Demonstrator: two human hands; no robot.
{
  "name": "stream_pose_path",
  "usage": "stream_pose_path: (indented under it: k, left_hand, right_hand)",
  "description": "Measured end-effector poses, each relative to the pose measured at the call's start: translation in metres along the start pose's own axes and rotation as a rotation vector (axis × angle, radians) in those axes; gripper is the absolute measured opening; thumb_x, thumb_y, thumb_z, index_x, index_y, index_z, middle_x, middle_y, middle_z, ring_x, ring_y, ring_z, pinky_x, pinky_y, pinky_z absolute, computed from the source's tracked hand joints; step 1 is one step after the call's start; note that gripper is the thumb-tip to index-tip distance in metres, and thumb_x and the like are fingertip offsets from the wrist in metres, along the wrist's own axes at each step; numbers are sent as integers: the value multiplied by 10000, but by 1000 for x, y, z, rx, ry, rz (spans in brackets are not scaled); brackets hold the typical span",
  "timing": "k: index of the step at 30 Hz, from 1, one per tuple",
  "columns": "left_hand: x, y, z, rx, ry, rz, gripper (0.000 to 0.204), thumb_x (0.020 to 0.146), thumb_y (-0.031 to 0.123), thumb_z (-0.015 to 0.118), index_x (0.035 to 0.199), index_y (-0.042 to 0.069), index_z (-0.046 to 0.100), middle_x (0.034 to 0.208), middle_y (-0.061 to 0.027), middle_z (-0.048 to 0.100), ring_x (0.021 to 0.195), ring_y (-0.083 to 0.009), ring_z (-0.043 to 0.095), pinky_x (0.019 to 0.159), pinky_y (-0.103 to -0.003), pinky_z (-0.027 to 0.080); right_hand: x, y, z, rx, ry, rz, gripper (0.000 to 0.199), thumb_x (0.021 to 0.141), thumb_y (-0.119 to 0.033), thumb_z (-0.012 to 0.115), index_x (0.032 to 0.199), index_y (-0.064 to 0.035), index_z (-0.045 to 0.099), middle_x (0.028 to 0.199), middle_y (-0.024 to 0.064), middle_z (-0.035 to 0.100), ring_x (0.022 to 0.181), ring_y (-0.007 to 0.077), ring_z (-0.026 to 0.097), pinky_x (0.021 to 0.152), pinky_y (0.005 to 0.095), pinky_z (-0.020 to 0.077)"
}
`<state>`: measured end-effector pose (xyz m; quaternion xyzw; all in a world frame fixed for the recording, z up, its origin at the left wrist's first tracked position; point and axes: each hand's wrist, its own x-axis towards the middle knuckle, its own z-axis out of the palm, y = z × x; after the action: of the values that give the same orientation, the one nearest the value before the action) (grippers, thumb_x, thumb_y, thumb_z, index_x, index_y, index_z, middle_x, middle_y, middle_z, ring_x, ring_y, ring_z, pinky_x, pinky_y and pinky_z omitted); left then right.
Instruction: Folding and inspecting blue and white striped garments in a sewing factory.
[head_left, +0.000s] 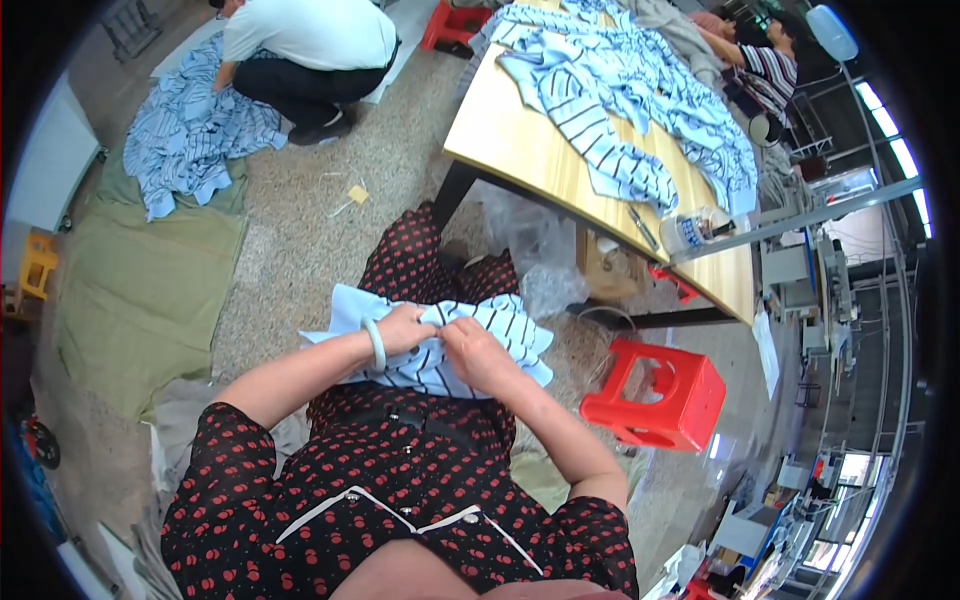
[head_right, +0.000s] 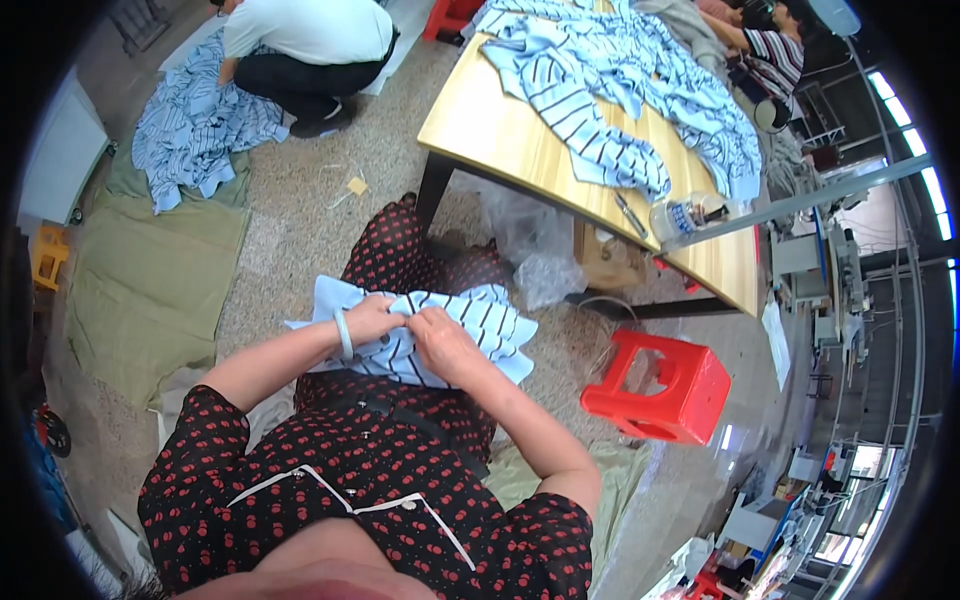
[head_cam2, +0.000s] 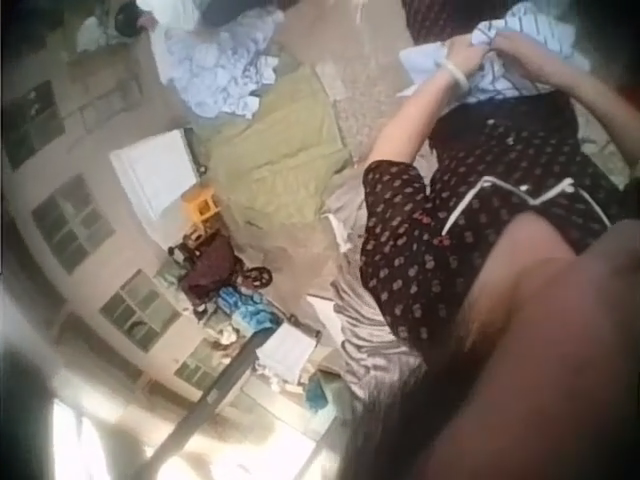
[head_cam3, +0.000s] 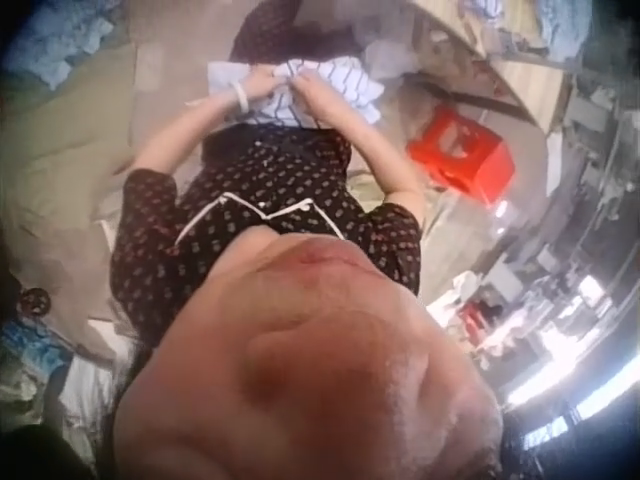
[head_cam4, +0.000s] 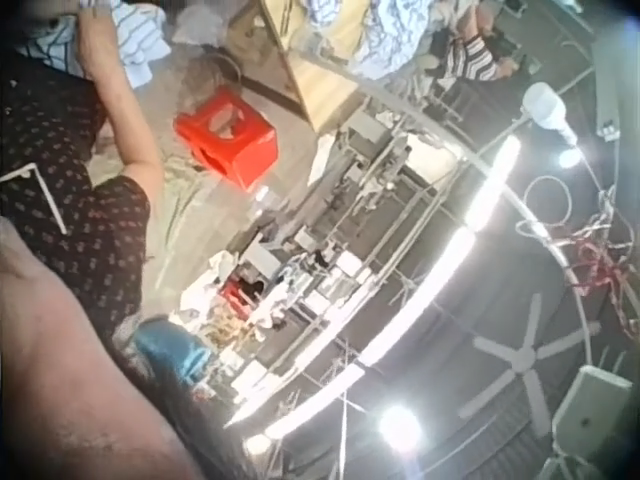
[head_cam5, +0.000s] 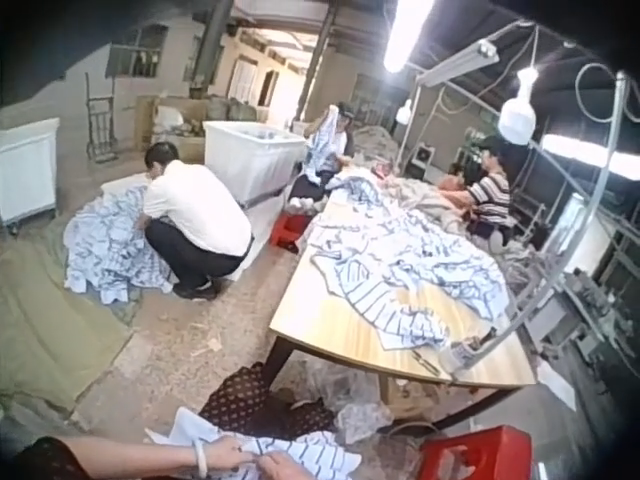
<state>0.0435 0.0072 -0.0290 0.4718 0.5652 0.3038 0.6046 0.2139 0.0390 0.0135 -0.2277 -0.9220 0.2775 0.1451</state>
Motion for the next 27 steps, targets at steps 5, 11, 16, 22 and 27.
stream_pose_path:
  k: [5, 11, 16, 22, 27]
  left_hand:
    - [10, -18, 2, -36, 24, -97, 272, 697, 246, 594, 686, -26, 575, 597, -74, 560, 527, -116, 489, 469, -275, 382]
    - [4, -1, -7, -98, -83, -93, 233, 713, 232, 571, 703, -1, 588, 590, -38, 553, 530, -96, 476, 468, -262, 377]
    - [0, 8, -11, 492, -4, 157, 279, 735, 255, 485, 701, 5, 604, 675, -192, 590, 635, -305, 574, 592, -401, 431]
    - [-19, 16, -4, 450, -19, 158, 290, 725, 258, 487, 789, -11, 573, 783, -239, 575, 760, -368, 560, 682, -432, 430]
    - [-19, 0, 14, 498, 130, 199, 243, 703, 194, 488, 756, -25, 578, 777, -238, 581, 764, -368, 566, 693, -433, 442]
  right_hand:
    - [4, -4, 0, -18, 12, -19, 131, 671, 18, 504, 799, -9, 495, 753, 135, 498, 753, 297, 503, 649, 378, 432]
    - [6, -7, -5, -139, 33, -17, 105, 695, 9, 472, 795, -17, 489, 782, 125, 516, 779, 281, 514, 652, 352, 445]
    - [8, -3, 5, -131, 22, -44, 125, 697, 8, 465, 818, -17, 483, 801, 128, 518, 799, 285, 513, 674, 358, 442]
    - [11, -8, 3, -89, 11, -51, 174, 659, 28, 480, 826, -18, 490, 800, 144, 515, 800, 313, 503, 682, 380, 428]
    - [13, -11, 1, -31, -38, -37, 130, 683, 35, 475, 800, -7, 510, 759, 162, 522, 756, 327, 505, 655, 394, 417]
